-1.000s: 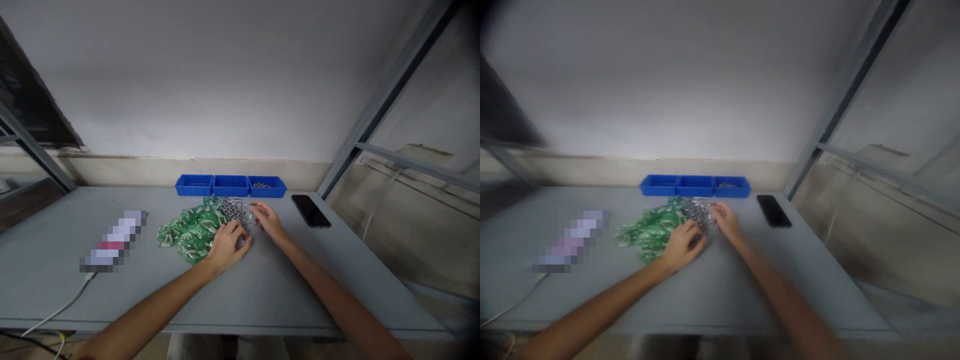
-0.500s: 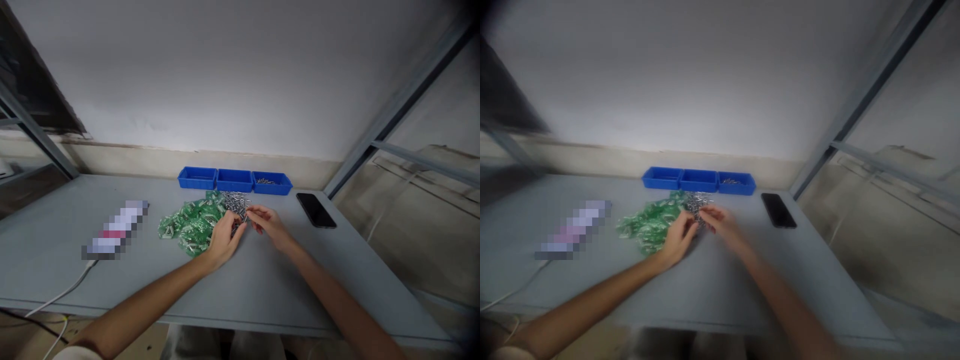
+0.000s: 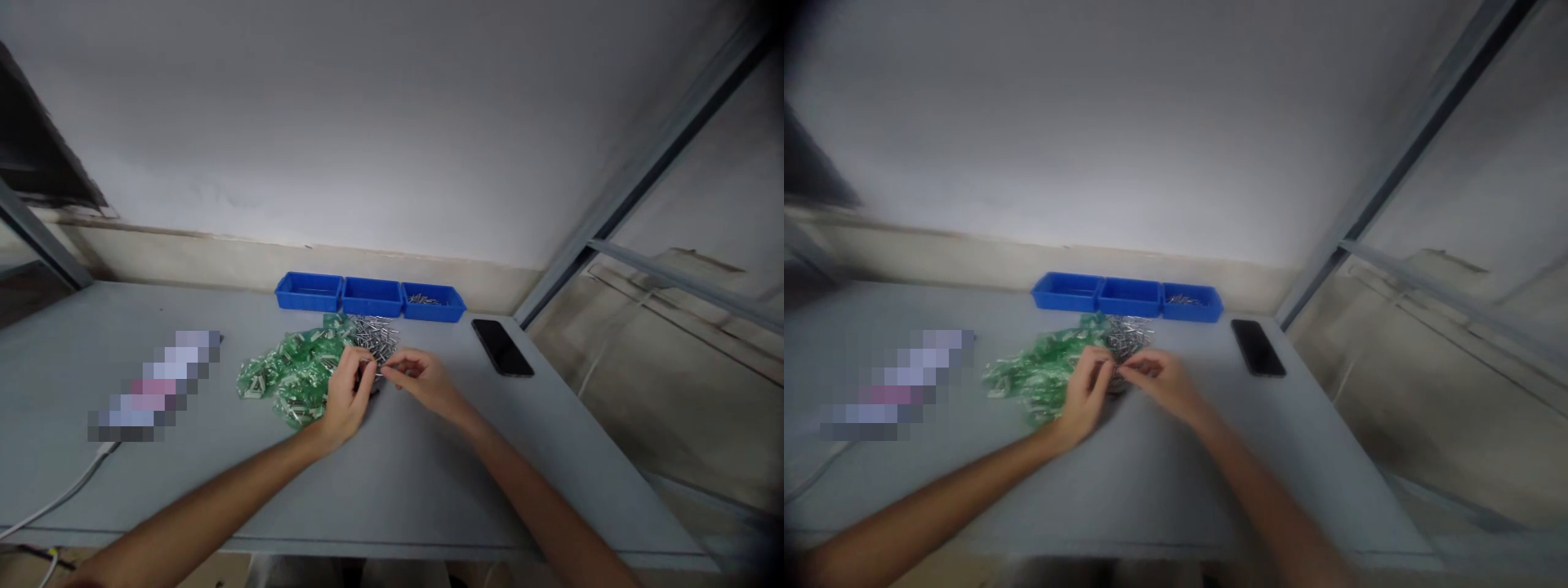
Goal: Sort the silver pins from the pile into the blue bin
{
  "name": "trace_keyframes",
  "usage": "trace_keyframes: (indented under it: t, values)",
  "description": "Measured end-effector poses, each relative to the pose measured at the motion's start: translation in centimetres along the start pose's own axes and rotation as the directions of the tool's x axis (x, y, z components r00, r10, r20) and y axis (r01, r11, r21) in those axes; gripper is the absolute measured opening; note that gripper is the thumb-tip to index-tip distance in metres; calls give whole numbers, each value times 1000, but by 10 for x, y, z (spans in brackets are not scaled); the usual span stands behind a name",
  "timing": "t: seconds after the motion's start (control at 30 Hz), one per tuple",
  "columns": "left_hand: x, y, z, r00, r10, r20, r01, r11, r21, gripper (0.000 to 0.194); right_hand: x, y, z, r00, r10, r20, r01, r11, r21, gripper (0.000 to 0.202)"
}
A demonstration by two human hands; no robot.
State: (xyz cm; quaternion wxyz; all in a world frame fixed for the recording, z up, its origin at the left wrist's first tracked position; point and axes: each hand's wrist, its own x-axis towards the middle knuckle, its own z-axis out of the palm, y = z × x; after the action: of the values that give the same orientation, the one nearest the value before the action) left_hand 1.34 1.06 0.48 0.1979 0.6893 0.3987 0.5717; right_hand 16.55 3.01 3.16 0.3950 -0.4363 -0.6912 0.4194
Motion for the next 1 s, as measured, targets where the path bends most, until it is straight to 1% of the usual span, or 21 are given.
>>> trace_keyframes:
  t: [0.1,0.17,0.27,0.37,0.43,0.5,0.57,0.63,0.67,0.7,0.77,0.8,0.87,0.9,1.0]
  values:
    - [1,0,0,1000,21,-6,-22,1000,-6,16,-1,0,1,998,-5,69,6,1000,-5,20]
    - [1,1,-1,999,38,-9,-38,999,-6,16,0,1,-1,998,6,59,-6,1000,6,20]
    - [3,2,-3,998,62,-11,-62,998,10,15,2,2,-4,999,51,-3,-51,997,54,23]
    - [3,2,-4,997,78,11,-78,996,41,15,4,4,-4,990,119,-76,-107,983,150,29]
    - [3,0,-4,997,72,33,-74,995,74,13,5,6,-4,984,149,-101,-127,971,200,32]
    - [1,-1,-2,996,59,63,-66,991,115,12,7,8,-4,980,162,-112,-135,967,216,34]
    - [0,-2,0,996,32,84,-44,988,146,20,9,12,-7,977,168,-135,-137,967,213,36]
    - [-1,-2,1,998,1,66,-12,987,160,36,13,17,-13,970,168,-176,-130,969,211,38]
    - [-1,-1,2,999,-3,53,-6,987,160,41,15,19,-16,965,168,-203,-124,969,212,39]
    - [-1,-1,2,999,9,50,-17,987,158,39,17,22,-20,958,169,-234,-119,970,212,40]
    - [0,-2,1,993,82,86,-95,983,156,22,21,29,-28,939,171,-300,-111,972,205,41]
    - [-1,-2,0,983,132,124,-151,976,158,15,23,32,-31,929,167,-330,-105,974,198,41]
    - [-2,-3,-1,946,235,223,-276,945,174,13,26,37,-37,912,160,-378,-94,978,187,41]
    - [-3,-4,-1,919,280,278,-337,923,187,13,26,40,-39,906,155,-394,-89,980,181,41]
    - [-6,-6,0,818,385,428,-503,839,208,20,28,46,-46,886,143,-441,-88,986,143,43]
